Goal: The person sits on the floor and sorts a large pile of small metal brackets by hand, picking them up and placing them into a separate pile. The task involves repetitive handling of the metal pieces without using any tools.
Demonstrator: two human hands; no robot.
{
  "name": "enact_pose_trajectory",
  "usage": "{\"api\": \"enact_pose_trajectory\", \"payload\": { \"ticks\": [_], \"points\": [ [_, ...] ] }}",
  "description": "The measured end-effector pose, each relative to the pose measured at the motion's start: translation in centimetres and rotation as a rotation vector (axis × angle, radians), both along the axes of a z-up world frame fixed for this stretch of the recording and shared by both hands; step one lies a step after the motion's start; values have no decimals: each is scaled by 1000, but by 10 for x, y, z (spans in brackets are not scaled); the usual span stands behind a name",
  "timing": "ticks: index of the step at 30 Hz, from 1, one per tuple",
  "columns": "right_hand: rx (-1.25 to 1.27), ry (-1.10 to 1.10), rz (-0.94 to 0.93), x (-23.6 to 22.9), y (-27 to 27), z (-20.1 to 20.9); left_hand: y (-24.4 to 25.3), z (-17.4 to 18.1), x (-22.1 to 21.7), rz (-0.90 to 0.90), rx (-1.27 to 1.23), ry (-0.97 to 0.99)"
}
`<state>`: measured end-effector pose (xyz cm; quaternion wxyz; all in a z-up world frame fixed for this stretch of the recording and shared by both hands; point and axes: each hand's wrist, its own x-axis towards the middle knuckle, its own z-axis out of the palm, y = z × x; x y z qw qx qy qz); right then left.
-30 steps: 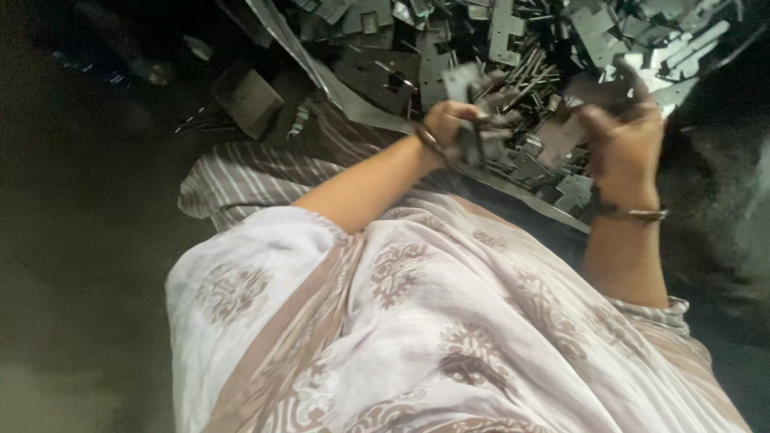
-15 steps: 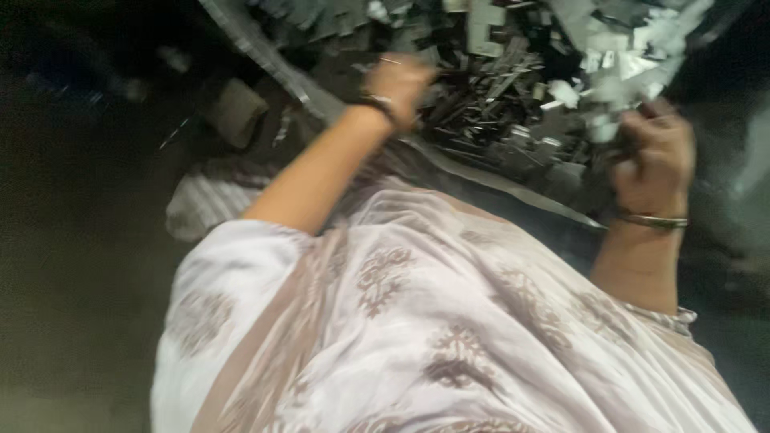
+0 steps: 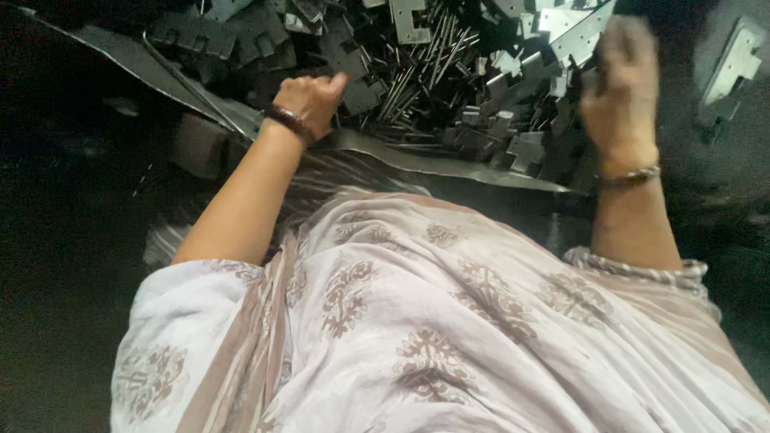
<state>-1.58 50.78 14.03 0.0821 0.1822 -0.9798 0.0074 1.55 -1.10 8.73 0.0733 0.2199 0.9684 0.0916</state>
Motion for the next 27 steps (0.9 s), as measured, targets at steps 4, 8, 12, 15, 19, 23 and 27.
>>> {"api": "enact_pose_trajectory", "payload": {
  "ticks": [4, 8, 12, 15, 19, 23, 27],
  "points": [
    [329, -148, 273, -12, -104, -8, 21, 22, -12, 19, 361, 304],
    [299, -264, 237, -18, -109, -7, 10, 30, -23, 204, 1162, 374],
    [182, -166, 225, -11, -76, 8, -12, 0, -22, 157, 2222, -533],
    [-655, -423, -69, -5, -68, 29, -3, -30, -45, 116, 2072, -504],
    [-1544, -461, 142, 17, -64, 58, 59, -53, -77, 134, 1594, -355],
    [-2069, -713, -81, 38, -75, 81, 109, -57, -88, -11, 332, 73],
    [-2220, -979, -129, 52, -87, 101, 121, -59, -91, -247, -56, 197]
  ]
}}
